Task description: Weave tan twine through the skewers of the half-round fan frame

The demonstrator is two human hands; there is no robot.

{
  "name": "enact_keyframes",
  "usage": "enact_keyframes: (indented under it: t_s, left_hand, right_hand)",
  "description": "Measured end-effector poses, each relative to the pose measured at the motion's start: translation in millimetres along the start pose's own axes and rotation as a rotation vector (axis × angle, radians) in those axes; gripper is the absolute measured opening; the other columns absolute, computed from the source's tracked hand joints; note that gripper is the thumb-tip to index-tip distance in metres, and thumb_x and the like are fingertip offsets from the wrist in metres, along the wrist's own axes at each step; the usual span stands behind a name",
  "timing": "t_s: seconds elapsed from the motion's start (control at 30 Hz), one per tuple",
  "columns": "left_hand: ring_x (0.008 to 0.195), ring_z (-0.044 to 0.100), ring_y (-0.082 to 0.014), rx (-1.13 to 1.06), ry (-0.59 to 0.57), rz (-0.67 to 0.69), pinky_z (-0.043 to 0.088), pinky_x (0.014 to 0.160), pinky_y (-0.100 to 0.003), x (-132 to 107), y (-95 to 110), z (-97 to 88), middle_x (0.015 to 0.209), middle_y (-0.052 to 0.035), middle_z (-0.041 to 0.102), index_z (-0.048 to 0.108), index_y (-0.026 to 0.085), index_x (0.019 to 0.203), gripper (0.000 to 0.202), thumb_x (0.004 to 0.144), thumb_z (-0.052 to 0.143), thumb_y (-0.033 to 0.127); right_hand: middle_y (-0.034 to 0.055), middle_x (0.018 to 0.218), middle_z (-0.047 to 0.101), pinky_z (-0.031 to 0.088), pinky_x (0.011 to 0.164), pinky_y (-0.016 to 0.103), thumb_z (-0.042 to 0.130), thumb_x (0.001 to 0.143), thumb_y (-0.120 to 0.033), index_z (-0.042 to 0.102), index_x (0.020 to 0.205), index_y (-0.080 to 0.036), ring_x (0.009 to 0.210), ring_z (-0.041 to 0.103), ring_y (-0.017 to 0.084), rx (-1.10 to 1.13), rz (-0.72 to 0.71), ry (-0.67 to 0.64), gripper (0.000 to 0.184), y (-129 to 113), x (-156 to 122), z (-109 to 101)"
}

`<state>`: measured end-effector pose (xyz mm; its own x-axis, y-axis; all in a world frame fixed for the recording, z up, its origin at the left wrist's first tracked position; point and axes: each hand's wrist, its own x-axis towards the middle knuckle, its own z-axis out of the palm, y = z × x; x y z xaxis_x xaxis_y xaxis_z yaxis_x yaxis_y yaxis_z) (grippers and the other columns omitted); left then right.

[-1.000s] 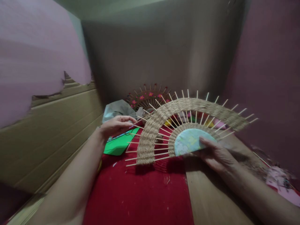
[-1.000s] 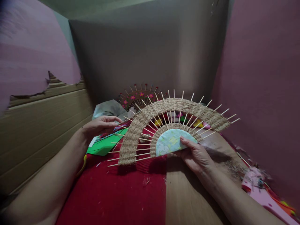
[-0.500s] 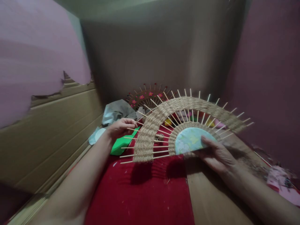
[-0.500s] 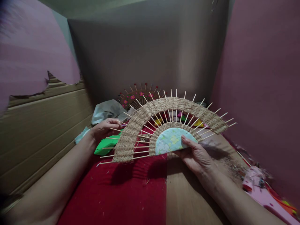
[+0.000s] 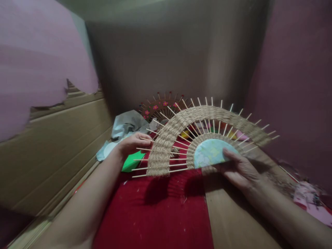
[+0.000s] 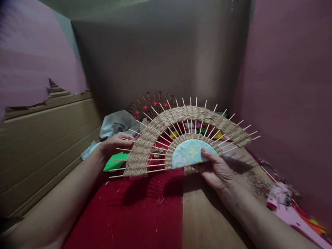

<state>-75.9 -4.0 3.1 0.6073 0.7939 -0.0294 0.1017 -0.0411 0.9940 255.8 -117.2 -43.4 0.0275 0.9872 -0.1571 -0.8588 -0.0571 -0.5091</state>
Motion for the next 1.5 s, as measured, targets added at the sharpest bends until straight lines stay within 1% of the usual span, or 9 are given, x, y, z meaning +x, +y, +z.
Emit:
enact_keyframes:
  t_s: [0.23,0.5,0.63,0.77,1.13,1.23,1.33,1.43,1.5]
  left_hand:
    - [0.047,0.051,-0.0087,0.02,-0.026,0.054,0.039,0.04,-0.019,-11.0,-0.6,-15.8,0.059,-0.0052,0.06,0.068,0.007,0.086,0.022,0.072,0.064,0.024]
    - [0.046,0.047,-0.0059,0.271,-0.069,-0.016,0.035,0.039,-0.016,-19.7,14.1,-22.0,0.06,-0.0057,0.061,0.071,0.01,0.076,0.015,0.07,0.065,0.023]
    - [0.044,0.044,-0.0057,0.456,-0.009,-0.07,0.032,0.038,-0.017,-24.7,23.3,-26.2,0.057,-0.0035,0.057,0.07,0.011,0.084,0.019,0.074,0.063,0.026]
    - [0.041,0.041,-0.0062,0.477,0.016,-0.094,0.028,0.036,-0.018,-29.4,25.7,-30.3,0.052,-0.0018,0.053,0.069,0.012,0.092,0.026,0.076,0.06,0.031]
    - [0.044,0.037,-0.0058,0.674,0.133,-0.11,0.026,0.038,-0.018,-38.6,35.8,6.4,0.055,0.0012,0.049,0.059,0.019,0.115,0.039,0.078,0.056,0.031]
    - [0.046,0.037,-0.0059,0.576,0.099,-0.083,0.029,0.04,-0.017,-47.3,33.3,12.8,0.056,0.0018,0.049,0.052,0.021,0.123,0.043,0.08,0.052,0.023]
    - [0.045,0.037,-0.0041,0.289,0.102,-0.03,0.028,0.039,-0.016,-54.3,23.6,13.6,0.067,-0.0003,0.056,0.045,0.024,0.129,0.048,0.081,0.052,0.022]
    - [0.042,0.034,-0.0005,-0.048,0.109,0.072,0.025,0.035,-0.015,-55.1,7.7,12.7,0.088,-0.005,0.061,0.05,0.024,0.124,0.045,0.079,0.055,0.021]
    - [0.038,0.031,0.0007,-0.193,0.076,0.097,0.023,0.033,-0.014,-52.6,-2.5,14.1,0.079,-0.0044,0.062,0.057,0.018,0.115,0.038,0.078,0.057,0.021]
  right_hand:
    - [0.0082,0.085,0.068,0.051,0.083,0.043,0.054,0.072,-0.002,0.057,0.103,-0.014,0.093,0.062,0.023,0.025,-0.027,0.06,0.033,-1.8,-1.4,3.0]
    - [0.0072,0.084,0.068,0.052,0.081,0.041,0.054,0.073,-0.002,0.058,0.102,-0.013,0.09,0.063,0.022,0.01,-0.032,0.037,0.031,-1.1,0.3,1.4]
    - [0.0081,0.085,0.068,0.053,0.08,0.04,0.053,0.073,-0.002,0.058,0.099,-0.012,0.09,0.063,0.022,-0.012,-0.038,0.045,0.029,-0.9,-0.9,1.8]
    - [0.0066,0.084,0.068,0.052,0.081,0.039,0.055,0.073,-0.002,0.058,0.098,-0.014,0.091,0.063,0.021,-0.029,-0.046,0.036,0.028,-0.1,-0.8,2.0]
    - [0.0048,0.089,0.068,0.053,0.082,0.038,0.055,0.071,-0.003,0.057,0.102,-0.016,0.09,0.063,0.02,-0.023,-0.094,0.051,0.033,6.7,-3.3,8.0]
    - [0.0043,0.088,0.068,0.053,0.082,0.037,0.054,0.073,-0.004,0.057,0.101,-0.015,0.087,0.064,0.019,-0.013,-0.073,0.055,0.031,5.2,-5.8,10.9]
    - [0.0043,0.087,0.068,0.054,0.081,0.036,0.053,0.074,-0.003,0.057,0.101,-0.016,0.085,0.064,0.019,0.004,-0.056,0.056,0.03,3.0,-8.7,13.1]
    - [0.0046,0.087,0.068,0.054,0.08,0.037,0.054,0.073,-0.003,0.057,0.102,-0.017,0.083,0.065,0.019,0.001,-0.027,0.071,0.033,-1.0,-10.4,14.9]
    - [0.0053,0.088,0.068,0.054,0.08,0.039,0.054,0.072,-0.003,0.057,0.103,-0.018,0.084,0.065,0.02,-0.005,-0.002,0.073,0.034,-5.3,-10.9,16.5]
